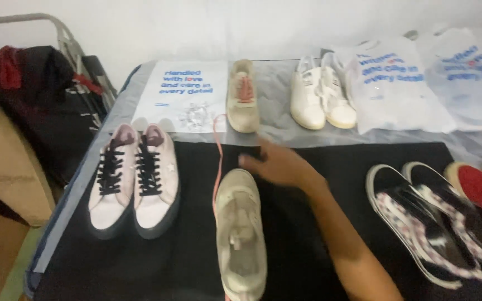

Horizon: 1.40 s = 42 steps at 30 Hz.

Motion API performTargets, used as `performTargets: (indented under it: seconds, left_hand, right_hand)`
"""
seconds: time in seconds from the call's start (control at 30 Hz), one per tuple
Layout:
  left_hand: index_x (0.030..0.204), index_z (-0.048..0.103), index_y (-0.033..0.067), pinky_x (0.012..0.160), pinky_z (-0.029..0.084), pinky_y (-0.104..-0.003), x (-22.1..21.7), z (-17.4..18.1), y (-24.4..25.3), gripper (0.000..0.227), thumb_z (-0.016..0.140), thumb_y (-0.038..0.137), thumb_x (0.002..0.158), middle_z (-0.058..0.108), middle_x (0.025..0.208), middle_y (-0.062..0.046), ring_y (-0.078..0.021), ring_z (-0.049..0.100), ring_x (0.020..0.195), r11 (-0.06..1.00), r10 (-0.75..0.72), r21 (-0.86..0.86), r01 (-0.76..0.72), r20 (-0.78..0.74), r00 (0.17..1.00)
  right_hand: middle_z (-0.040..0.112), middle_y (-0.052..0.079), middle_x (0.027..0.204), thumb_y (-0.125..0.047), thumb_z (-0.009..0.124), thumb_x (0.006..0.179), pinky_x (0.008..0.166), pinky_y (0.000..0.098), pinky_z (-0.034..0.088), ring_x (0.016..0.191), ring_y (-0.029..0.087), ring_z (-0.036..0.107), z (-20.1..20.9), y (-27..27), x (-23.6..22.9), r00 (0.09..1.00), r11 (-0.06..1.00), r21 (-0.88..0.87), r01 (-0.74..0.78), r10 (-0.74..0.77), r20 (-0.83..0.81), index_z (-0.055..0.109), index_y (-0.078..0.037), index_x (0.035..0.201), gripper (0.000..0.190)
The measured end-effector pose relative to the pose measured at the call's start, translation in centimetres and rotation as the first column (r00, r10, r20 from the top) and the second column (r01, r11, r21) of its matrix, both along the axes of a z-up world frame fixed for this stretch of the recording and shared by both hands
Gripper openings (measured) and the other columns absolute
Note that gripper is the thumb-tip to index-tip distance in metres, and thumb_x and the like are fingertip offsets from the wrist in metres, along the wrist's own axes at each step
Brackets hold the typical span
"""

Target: Threading pink laces through the eyelets of a white shoe on a counter.

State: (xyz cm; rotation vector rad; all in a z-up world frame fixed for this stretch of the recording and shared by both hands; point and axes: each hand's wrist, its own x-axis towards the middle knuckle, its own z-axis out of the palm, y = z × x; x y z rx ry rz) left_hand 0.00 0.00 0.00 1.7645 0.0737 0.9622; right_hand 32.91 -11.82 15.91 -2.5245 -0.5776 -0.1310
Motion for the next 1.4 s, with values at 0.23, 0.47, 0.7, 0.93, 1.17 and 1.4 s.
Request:
performTargets:
  seconds: [0.23, 0.47, 0.7, 0.93, 1.17, 1.4]
  left_hand:
    - [0.083, 0.07, 0.0112, 0.074, 0.054, -0.024, -1.0, 4.1, -0.6, 0.025, 0.059, 0.029, 0.097, 0.078, 0.09, -0.002, -0.0105, 0.071, 0.079, 0.999, 0.001, -0.048, -0.001, -0.016, 1.0]
    - [0.141, 0.057, 0.0079, 0.112, 0.039, -0.041, 0.4, 11.0, 0.5, 0.053, 0.041, 0.04, 0.102, 0.057, 0.145, -0.014, -0.0286, 0.053, 0.137, 0.985, -0.011, 0.161, 0.07, -0.342, 0.94]
    - [0.151, 0.05, 0.0152, 0.126, 0.012, -0.046, 3.3, 6.6, 1.1, 0.058, 0.025, 0.043, 0.106, 0.041, 0.163, -0.006, -0.0229, 0.03, 0.153, 0.911, 0.08, 0.39, 0.137, -0.493, 0.867]
    - [0.143, 0.06, 0.0108, 0.123, 0.025, -0.053, 3.0, 6.5, 0.0, 0.047, 0.053, 0.031, 0.102, 0.054, 0.153, -0.008, -0.0291, 0.043, 0.147, 0.809, 0.236, 0.587, 0.018, -0.352, 0.906]
    - [0.12, 0.071, -0.0008, 0.109, 0.05, -0.047, 4.1, 6.8, -0.6, 0.031, 0.07, 0.016, 0.093, 0.064, 0.138, -0.017, -0.0342, 0.054, 0.133, 0.87, 0.358, 0.462, -0.173, -0.35, 0.865]
    - [0.102, 0.072, 0.0083, 0.099, 0.053, -0.042, 3.2, 8.9, -0.9, 0.011, 0.062, 0.008, 0.098, 0.072, 0.118, -0.011, -0.029, 0.066, 0.116, 0.922, 0.306, 0.321, -0.215, -0.266, 0.914]
  right_hand:
    - [0.081, 0.004, 0.089, -0.056, 0.064, 0.087, 0.07, 0.028, 0.061, 0.059, 0.017, 0.075, 4.1, -6.2, -17.8, 0.737, 0.982, 0.055, -0.18, 0.172, -0.654, 0.035, -0.02, 0.158, 0.085]
    - [0.072, 0.006, 0.074, -0.026, 0.054, 0.095, 0.054, 0.0304, 0.052, 0.053, 0.016, 0.068, 2.2, -4.0, -22.3, 0.758, 0.953, 0.293, 0.078, 0.135, -0.639, 0.068, -0.007, 0.107, 0.027]
    - [0.062, 0.001, 0.068, -0.023, 0.051, 0.095, 0.06, 0.0332, 0.045, 0.059, 0.013, 0.056, 0.5, -9.1, -22.3, 0.852, 0.964, 0.161, 0.212, -0.101, -0.514, 0.061, -0.012, 0.082, 0.019]
    - [0.036, 0.002, 0.053, -0.015, 0.055, 0.101, 0.051, 0.0319, 0.033, 0.045, 0.012, 0.036, -3.0, -15.5, -22.8, 0.9, 0.886, 0.405, 0.226, -0.031, -0.435, 0.039, -0.011, 0.067, 0.038]
    - [0.051, 0.004, 0.058, -0.016, 0.055, 0.098, 0.051, 0.028, 0.052, 0.047, 0.016, 0.06, -0.7, -15.2, -23.7, 0.871, 0.883, 0.399, 0.247, -0.022, -0.491, 0.052, -0.008, 0.074, 0.026]
    - [0.054, 0.001, 0.057, -0.023, 0.057, 0.098, 0.049, 0.026, 0.056, 0.05, 0.01, 0.053, -1.1, -15.4, -24.0, 0.889, 0.878, 0.415, 0.238, -0.025, -0.457, 0.066, -0.011, 0.085, 0.02]
